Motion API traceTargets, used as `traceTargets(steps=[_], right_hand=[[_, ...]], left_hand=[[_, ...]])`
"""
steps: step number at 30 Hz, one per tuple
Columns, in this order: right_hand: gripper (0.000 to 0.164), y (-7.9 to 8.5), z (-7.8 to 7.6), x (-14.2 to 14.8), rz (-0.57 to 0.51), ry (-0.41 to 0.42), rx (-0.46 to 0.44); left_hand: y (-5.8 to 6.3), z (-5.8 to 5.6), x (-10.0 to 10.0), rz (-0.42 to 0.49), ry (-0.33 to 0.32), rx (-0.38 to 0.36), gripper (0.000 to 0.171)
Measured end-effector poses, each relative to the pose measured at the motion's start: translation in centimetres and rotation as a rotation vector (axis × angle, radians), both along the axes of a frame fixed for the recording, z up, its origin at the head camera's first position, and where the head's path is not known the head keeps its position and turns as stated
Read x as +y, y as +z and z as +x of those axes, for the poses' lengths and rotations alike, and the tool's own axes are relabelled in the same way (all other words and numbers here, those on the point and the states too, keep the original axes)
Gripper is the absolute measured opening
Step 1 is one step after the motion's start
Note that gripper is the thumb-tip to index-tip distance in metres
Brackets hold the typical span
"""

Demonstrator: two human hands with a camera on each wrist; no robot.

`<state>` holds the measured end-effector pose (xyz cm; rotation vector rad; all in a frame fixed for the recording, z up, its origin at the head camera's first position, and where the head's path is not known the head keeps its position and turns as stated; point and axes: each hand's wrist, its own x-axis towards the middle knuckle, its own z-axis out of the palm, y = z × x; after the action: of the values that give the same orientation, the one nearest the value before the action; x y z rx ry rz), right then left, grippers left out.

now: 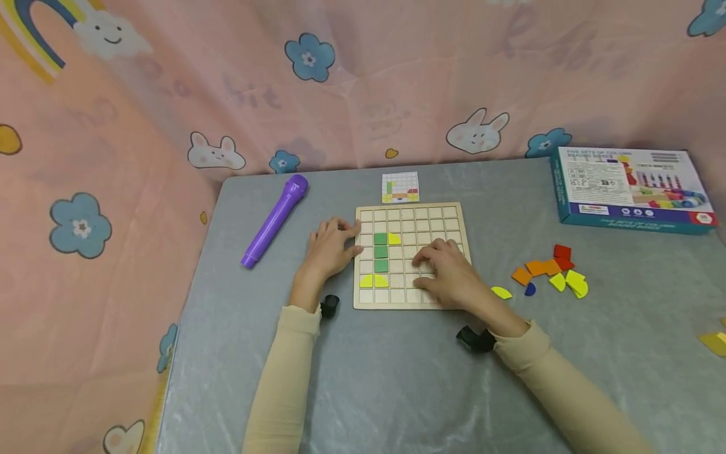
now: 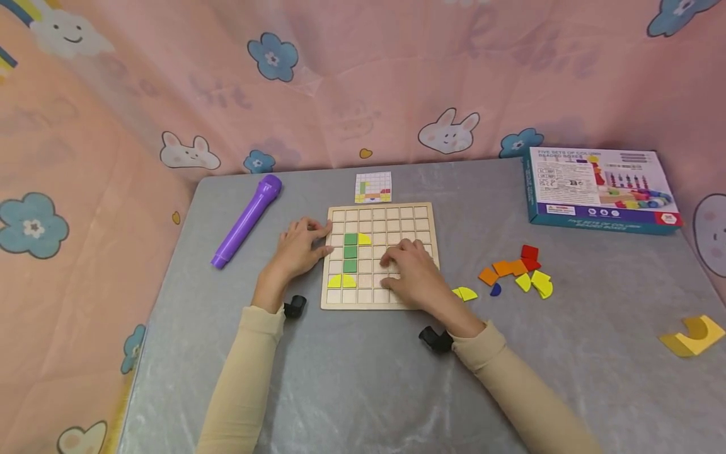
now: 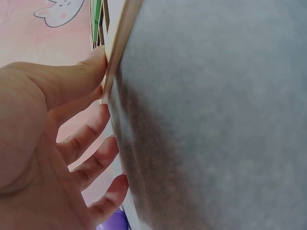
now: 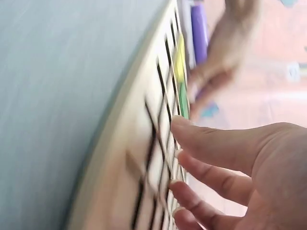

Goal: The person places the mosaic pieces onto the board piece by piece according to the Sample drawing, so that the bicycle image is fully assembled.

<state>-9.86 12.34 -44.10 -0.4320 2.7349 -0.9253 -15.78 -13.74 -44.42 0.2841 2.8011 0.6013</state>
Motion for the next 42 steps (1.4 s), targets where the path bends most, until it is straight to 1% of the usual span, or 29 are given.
traceTargets(steps=[3,8,12,16,20,23,25,28,32,37,39,42], right_hand=[[0.024,0.4,0.1,2.7,-0.024,-0.037,-0.045],[0.025,0.8,0.9,7.0,-0.048,-0.056,-0.092],[0.026,0.5,2.2,9.9,-0.016,-0.072,-0.083],[0.034,0.0,3.7,11.6,0.026,-0.084,-0.062],[0.045,-0.3,4.6,12.5,0.002,-0.079,-0.065],[0.045,-0.5,5.1,12.9,-0.024,-0.075,-0.059],[0.042,-0.7,5.4,13.0,-0.03,-0.081,-0.03],[0.038,-1.1,5.8,13.1,-0.031,-0.095,0.037],[0.034,-1.3,5.9,13.0,-0.025,-0.112,0.102],[0.027,-1.2,5.6,12.5,-0.006,-0.133,0.065],[0.025,-1.0,5.3,12.3,0.008,-0.137,0.034],[0.021,-0.6,4.8,12.0,0.02,-0.144,0.016]], left_hand=[[0.0,0.0,0.0,-0.002,0.002,-0.003,0.06],[0.0,0.0,0.0,0.003,-0.002,-0.007,0.06],[0.0,0.0,0.0,0.002,-0.006,-0.008,0.061],[-0.1,0.0,-0.1,0.004,-0.005,-0.007,0.06],[0.0,-0.1,-0.2,0.007,0.004,-0.001,0.059],[-0.1,-0.1,-0.1,0.005,0.003,-0.002,0.059],[-0.1,-0.1,-0.1,0.005,-0.002,-0.002,0.06],[-0.1,-0.1,0.0,0.006,-0.004,-0.002,0.06],[-0.1,0.0,0.0,0.01,-0.001,-0.004,0.059],[-0.1,0.0,0.0,0.005,-0.004,-0.004,0.059],[-0.1,-0.1,0.0,0.0,-0.005,-0.003,0.059],[-0.2,-0.1,0.0,-0.001,-0.001,0.0,0.059]])
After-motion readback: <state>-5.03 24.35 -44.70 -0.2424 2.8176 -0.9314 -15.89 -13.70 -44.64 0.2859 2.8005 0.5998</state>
